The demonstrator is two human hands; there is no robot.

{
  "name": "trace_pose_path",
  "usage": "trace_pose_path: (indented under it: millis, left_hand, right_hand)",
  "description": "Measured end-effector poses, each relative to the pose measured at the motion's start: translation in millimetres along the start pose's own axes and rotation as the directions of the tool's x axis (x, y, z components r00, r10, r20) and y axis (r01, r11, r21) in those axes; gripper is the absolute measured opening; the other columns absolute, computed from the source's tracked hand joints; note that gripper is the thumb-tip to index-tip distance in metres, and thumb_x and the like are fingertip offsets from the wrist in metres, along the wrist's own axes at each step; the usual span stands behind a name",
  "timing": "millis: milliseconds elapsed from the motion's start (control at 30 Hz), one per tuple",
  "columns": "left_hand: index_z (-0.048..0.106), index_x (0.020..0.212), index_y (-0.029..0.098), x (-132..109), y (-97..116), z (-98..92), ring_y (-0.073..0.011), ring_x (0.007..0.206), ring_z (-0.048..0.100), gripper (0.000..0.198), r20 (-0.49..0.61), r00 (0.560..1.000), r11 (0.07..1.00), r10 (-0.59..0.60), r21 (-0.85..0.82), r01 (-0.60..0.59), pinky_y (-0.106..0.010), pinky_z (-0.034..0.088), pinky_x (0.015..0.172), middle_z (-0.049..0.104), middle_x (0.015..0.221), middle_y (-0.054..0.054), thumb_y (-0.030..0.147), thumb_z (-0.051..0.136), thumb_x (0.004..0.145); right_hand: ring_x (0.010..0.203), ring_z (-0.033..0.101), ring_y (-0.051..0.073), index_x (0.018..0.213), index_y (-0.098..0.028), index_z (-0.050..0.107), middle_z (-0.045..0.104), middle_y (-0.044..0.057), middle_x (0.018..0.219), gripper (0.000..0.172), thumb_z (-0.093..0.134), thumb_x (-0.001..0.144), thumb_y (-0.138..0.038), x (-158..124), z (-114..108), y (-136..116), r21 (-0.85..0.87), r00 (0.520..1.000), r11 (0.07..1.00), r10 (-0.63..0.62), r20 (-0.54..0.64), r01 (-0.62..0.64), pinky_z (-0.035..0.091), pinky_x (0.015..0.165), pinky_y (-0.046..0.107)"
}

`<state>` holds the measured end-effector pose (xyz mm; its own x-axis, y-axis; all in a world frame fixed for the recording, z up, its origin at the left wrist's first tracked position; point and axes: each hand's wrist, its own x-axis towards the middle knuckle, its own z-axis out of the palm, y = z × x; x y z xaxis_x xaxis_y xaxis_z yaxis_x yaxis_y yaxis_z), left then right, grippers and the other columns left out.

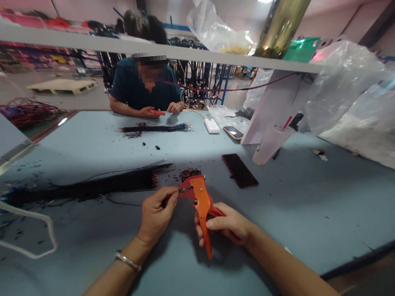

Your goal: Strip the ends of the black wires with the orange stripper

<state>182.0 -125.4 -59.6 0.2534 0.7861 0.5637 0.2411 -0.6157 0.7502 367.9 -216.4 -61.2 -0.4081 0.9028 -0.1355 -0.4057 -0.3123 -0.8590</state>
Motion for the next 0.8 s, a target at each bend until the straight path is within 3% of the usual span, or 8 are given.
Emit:
trace_pose_path:
  millis: [167,500,800]
  left_hand:
    - [0.069,0.078,0.015,-2.7,0.7,-1.0,-0.008,0.056,0.058,0.012,-0.01,0.996,0.995,0.086,0.042,-0.085,-0.015,0.045,0.056,0.067,0.065,0.0,0.018,0.058,0.081]
    - [0.069,0.077,0.015,-2.1,3.9,-2.4,-0.0083,0.055,0.059,0.012,-0.042,0.992,0.991,0.119,0.072,-0.116,-0.015,0.047,0.056,0.069,0.066,0.0,0.02,0.058,0.081]
    - [0.068,0.081,0.015,-3.0,0.3,-2.4,-0.0076,0.054,0.058,0.011,-0.015,0.984,0.978,0.175,0.122,-0.172,-0.015,0.045,0.056,0.068,0.067,0.0,0.019,0.058,0.083]
  right_hand:
    - [0.065,0.066,0.018,0.091,-0.008,0.061,0.064,0.007,0.078,0.035,0.074,0.072,-0.035,-1.1,2.4,-3.5,-0.034,1.0,0.999,-0.026,0.002,0.026,0.054,0.061,0.03]
    - [0.052,0.061,0.014,0.083,-0.011,0.057,0.061,0.003,0.066,0.033,0.073,0.074,-0.039,1.2,2.7,0.9,-0.116,0.998,0.993,-0.041,-0.054,0.035,0.05,0.049,0.025]
    - [0.051,0.06,0.013,0.082,-0.012,0.056,0.06,0.001,0.065,0.033,0.073,0.074,-0.039,0.8,2.7,-1.1,-0.158,0.997,0.986,-0.055,-0.062,0.045,0.049,0.049,0.024]
